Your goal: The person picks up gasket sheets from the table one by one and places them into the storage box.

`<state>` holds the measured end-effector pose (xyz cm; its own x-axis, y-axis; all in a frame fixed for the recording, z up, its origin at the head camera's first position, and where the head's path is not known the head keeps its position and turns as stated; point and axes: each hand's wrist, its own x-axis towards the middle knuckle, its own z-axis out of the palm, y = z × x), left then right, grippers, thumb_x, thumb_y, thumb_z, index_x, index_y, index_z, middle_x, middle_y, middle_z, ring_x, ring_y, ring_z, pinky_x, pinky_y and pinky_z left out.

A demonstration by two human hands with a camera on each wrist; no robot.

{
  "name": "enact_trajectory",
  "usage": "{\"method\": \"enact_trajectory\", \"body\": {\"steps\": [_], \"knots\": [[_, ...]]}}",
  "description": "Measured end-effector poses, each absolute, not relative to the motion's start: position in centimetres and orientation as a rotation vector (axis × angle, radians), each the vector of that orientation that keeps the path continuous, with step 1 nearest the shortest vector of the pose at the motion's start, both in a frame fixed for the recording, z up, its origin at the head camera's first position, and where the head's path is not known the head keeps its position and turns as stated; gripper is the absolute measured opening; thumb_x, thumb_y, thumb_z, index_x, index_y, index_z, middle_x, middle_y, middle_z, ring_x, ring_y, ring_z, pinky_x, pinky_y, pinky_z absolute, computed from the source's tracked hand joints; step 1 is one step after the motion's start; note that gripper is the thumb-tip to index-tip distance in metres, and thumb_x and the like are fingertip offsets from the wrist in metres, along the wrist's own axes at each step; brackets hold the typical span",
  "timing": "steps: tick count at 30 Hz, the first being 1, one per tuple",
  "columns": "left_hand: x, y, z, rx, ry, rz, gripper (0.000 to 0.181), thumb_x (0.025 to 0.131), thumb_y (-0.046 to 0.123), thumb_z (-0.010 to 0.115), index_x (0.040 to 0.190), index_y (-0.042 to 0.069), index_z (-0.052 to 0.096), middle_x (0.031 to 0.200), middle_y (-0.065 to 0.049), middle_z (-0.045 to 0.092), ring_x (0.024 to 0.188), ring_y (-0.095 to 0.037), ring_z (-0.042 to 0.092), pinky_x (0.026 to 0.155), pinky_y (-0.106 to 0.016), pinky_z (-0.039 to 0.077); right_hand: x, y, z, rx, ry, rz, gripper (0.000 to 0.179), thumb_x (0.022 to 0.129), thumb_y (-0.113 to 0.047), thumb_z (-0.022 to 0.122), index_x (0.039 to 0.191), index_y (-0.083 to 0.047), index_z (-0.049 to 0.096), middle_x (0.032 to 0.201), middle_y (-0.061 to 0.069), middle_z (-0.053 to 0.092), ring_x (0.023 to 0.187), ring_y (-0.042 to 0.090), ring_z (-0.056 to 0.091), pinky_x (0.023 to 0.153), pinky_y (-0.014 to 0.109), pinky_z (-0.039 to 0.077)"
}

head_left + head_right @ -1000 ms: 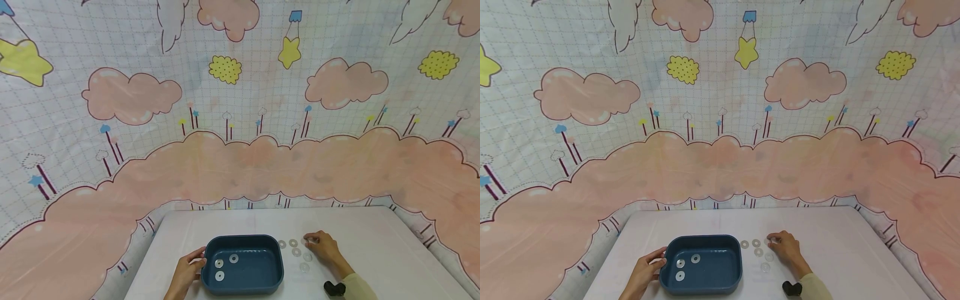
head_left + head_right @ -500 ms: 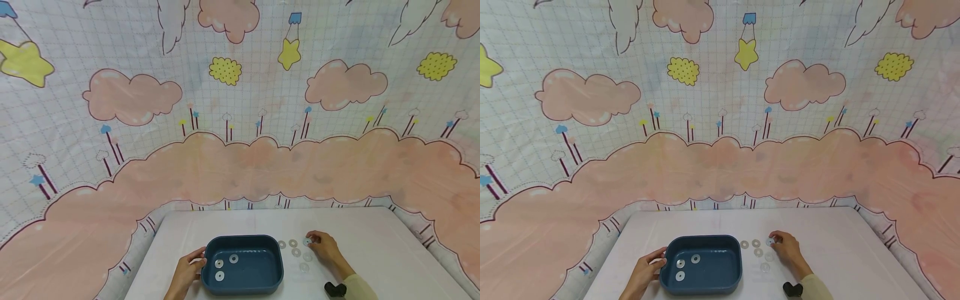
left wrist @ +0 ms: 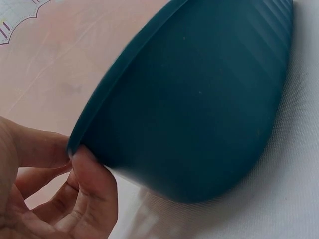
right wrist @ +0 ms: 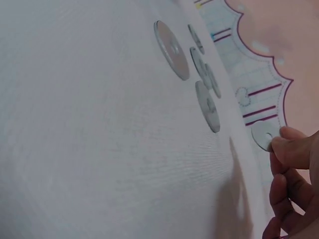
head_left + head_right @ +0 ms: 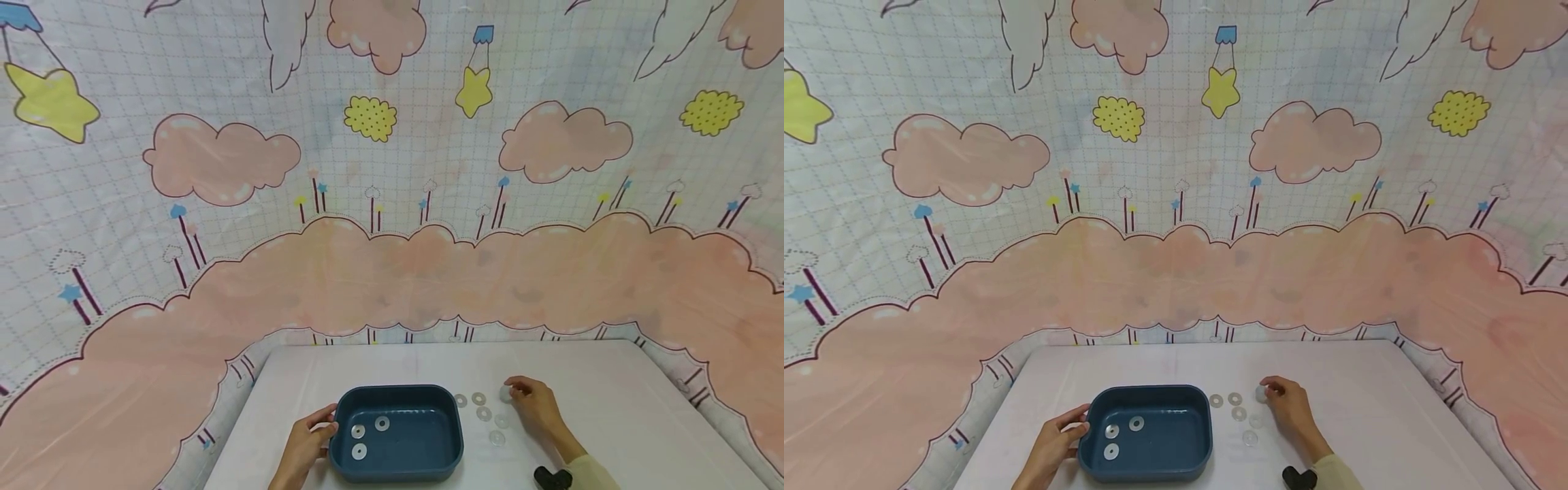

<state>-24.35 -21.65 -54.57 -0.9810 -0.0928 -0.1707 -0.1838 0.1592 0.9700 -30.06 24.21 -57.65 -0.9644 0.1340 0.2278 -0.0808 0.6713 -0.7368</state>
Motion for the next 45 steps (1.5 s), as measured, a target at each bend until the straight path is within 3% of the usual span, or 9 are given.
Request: {"method": "enact_trajectory", "body": {"steps": [7, 11, 17, 24, 34, 45], "knots": [[-24.4, -21.7, -54.5, -0.285, 2.340, 1.969, 0.047, 0.089, 0.005, 0.063, 0.136, -0.002, 0.055, 0.111, -0.012, 0.056, 0.082, -0.014, 0.058, 0.061, -0.034, 0.054, -29.7, 23.8, -56.6, -0.008, -2.616, 1.152, 0.016, 0.089, -0.004, 0.065, 0.102, -0.008, 0.073, 0.098, 0.010, 0.071, 0.087, 0.019, 0.063, 0.076, 0.029, 0.049], [-24.5, -21.7, -54.6, -0.290, 2.339, 1.963, 0.047, 0.090, 0.006, 0.064, 0.136, -0.002, 0.055, 0.112, -0.013, 0.056, 0.082, -0.014, 0.057, 0.061, -0.034, 0.053, -29.5, 23.4, -56.0, -0.009, -2.612, 1.186, 0.016, 0.091, -0.005, 0.064, 0.104, -0.008, 0.073, 0.103, 0.011, 0.070, 0.092, 0.022, 0.065, 0.075, 0.025, 0.051], [-24.6, -21.7, -54.7, -0.303, 2.341, 1.954, 0.048, 0.090, 0.005, 0.063, 0.136, -0.002, 0.055, 0.112, -0.013, 0.056, 0.082, -0.015, 0.057, 0.061, -0.034, 0.053, -29.2, 22.6, -54.9, 0.029, -2.584, 1.254, 0.015, 0.093, -0.005, 0.064, 0.105, -0.008, 0.072, 0.103, 0.012, 0.069, 0.084, 0.016, 0.063, 0.063, 0.020, 0.048], [-24.4, -21.6, -54.5, -0.304, 2.341, 1.957, 0.048, 0.090, 0.005, 0.063, 0.136, -0.002, 0.055, 0.112, -0.013, 0.055, 0.082, -0.015, 0.057, 0.061, -0.034, 0.053, -28.8, 21.5, -53.5, 0.052, -2.555, 1.310, 0.016, 0.092, -0.004, 0.064, 0.106, -0.008, 0.071, 0.101, 0.011, 0.068, 0.078, 0.011, 0.064, 0.063, 0.020, 0.049], [-24.4, -21.6, -54.8, -0.293, 2.341, 1.960, 0.048, 0.090, 0.005, 0.063, 0.136, -0.002, 0.055, 0.113, -0.013, 0.055, 0.082, -0.014, 0.058, 0.059, -0.033, 0.052, -28.0, 20.2, -51.9, 0.105, -2.514, 1.425, 0.016, 0.092, -0.005, 0.064, 0.107, -0.007, 0.070, 0.099, 0.010, 0.066, 0.081, 0.026, 0.066, 0.065, 0.019, 0.052], [-24.2, -21.5, -54.6, -0.275, 2.352, 1.967, 0.048, 0.090, 0.005, 0.063, 0.136, -0.002, 0.055, 0.113, -0.013, 0.055, 0.081, -0.014, 0.057, 0.058, -0.032, 0.052, -27.6, 18.9, -50.2, 0.170, -2.486, 1.588, 0.017, 0.091, -0.002, 0.064, 0.107, -0.003, 0.070, 0.095, 0.011, 0.066, 0.073, 0.010, 0.065, 0.064, 0.021, 0.053]]}}
